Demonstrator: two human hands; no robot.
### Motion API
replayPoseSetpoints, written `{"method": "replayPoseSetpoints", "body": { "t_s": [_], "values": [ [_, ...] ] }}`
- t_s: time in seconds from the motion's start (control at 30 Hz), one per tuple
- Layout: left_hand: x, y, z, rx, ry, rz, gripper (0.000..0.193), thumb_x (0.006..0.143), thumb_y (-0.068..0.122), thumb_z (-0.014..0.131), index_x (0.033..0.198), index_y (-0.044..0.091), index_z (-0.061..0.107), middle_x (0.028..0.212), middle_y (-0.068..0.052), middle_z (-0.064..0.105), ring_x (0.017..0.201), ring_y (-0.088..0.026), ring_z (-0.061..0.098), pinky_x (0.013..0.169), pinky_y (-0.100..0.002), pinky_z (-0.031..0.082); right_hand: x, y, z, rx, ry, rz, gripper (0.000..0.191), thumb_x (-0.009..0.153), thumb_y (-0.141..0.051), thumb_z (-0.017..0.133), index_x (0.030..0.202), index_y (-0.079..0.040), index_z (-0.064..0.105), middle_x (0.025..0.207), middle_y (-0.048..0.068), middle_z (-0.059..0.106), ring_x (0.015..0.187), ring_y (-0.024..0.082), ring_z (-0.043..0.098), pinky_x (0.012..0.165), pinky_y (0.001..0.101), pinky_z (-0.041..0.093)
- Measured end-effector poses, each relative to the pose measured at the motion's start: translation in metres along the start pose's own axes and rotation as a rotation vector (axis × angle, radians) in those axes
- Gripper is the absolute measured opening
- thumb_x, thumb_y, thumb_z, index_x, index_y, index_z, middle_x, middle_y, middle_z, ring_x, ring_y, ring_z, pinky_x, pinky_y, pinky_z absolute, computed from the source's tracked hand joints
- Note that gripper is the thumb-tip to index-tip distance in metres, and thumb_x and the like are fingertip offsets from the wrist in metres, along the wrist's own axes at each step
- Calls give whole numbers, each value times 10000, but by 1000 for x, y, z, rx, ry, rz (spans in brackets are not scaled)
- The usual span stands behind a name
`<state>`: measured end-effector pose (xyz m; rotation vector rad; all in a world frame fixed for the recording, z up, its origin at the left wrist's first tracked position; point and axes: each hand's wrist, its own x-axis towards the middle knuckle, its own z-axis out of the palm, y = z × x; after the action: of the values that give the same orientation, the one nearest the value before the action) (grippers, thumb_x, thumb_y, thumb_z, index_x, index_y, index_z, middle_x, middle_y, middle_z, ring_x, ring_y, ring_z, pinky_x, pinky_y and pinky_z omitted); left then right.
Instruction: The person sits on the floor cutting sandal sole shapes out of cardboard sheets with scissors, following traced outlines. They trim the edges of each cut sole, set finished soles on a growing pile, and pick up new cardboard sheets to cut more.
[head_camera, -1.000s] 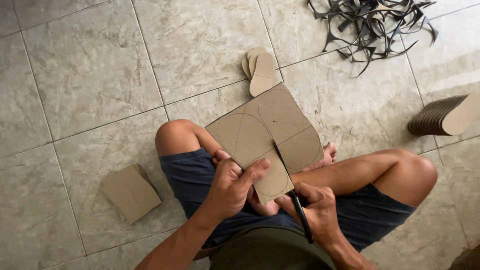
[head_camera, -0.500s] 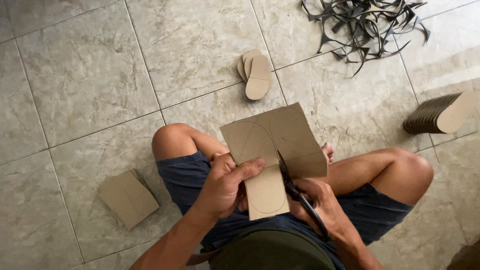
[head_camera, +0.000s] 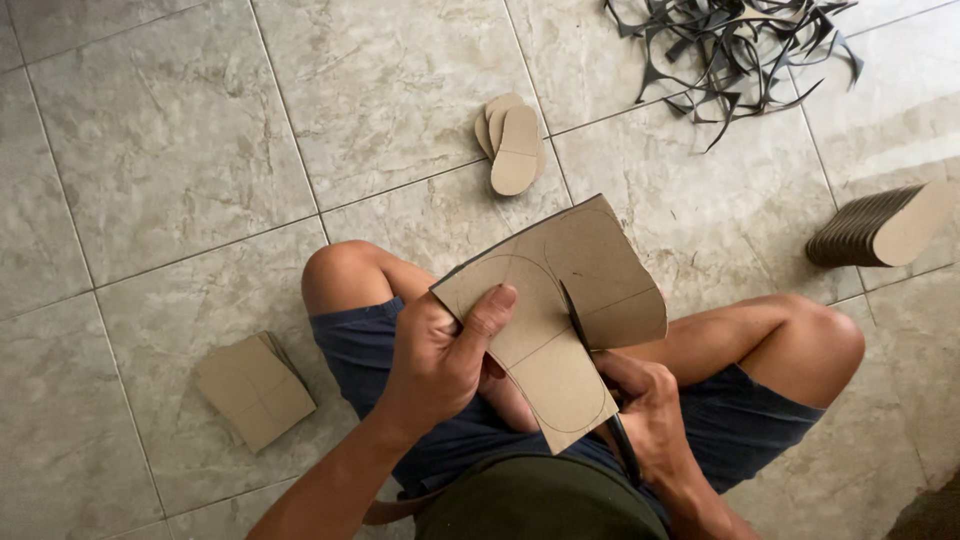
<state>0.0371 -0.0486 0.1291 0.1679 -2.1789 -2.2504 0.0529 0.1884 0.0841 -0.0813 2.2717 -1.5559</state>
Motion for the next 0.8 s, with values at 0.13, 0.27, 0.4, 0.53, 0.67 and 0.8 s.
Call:
{"method": "replayPoseSetpoints", "body": {
  "t_s": [0.13, 0.27, 0.4, 0.53, 0.67, 0.8],
  "values": [
    [-1, 2, -2, -31, 3, -78, 278, 999, 244, 647, 867, 6, 705, 664, 42, 616, 595, -30, 549, 503, -237, 450, -3, 2, 5, -64, 37, -62, 227, 741, -153, 783, 849, 37, 723, 639, 54, 667, 566, 80, 612, 539, 264, 470],
    [-3, 5, -4, -16, -28, -44, 287, 1026, 240, 652, 873, 1, 695, 690, 34, 613, 629, -30, 534, 535, -242, 447, -3, 0, 7, -6, 24, -158, 242, 730, -152, 778, 855, 40, 700, 663, 54, 677, 594, 85, 606, 540, 259, 476],
    [-5, 3, -4, -49, -84, -24, 272, 1027, 235, 640, 897, 3, 696, 719, 40, 643, 665, -25, 550, 564, -247, 465, -5, -2, 8, 136, -7, -46, 222, 746, -134, 758, 889, 33, 719, 673, 69, 672, 605, 83, 578, 533, 260, 466],
    [-7, 2, -6, -9, -109, -53, 340, 1040, 235, 652, 781, 13, 646, 637, 44, 558, 593, -34, 466, 507, -256, 382, -9, -2, 10, -12, 31, -147, 157, 791, -114, 735, 814, 33, 688, 608, 55, 601, 545, 88, 553, 520, 262, 431],
    [-8, 6, -6, -22, -167, -42, 325, 1042, 231, 620, 791, 26, 644, 601, 57, 548, 554, -29, 472, 500, -254, 388, -7, -2, 8, 37, 29, -77, 181, 759, -102, 694, 880, 32, 691, 630, 38, 623, 558, 87, 545, 500, 267, 437],
    [-6, 10, -6, -62, -184, -156, 291, 1003, 212, 618, 789, 19, 660, 625, 45, 599, 559, -31, 512, 483, -258, 413, -9, -6, 2, -94, 4, -93, 201, 746, -144, 770, 765, 34, 680, 562, 38, 545, 509, 98, 498, 494, 285, 404]
  ]
}}
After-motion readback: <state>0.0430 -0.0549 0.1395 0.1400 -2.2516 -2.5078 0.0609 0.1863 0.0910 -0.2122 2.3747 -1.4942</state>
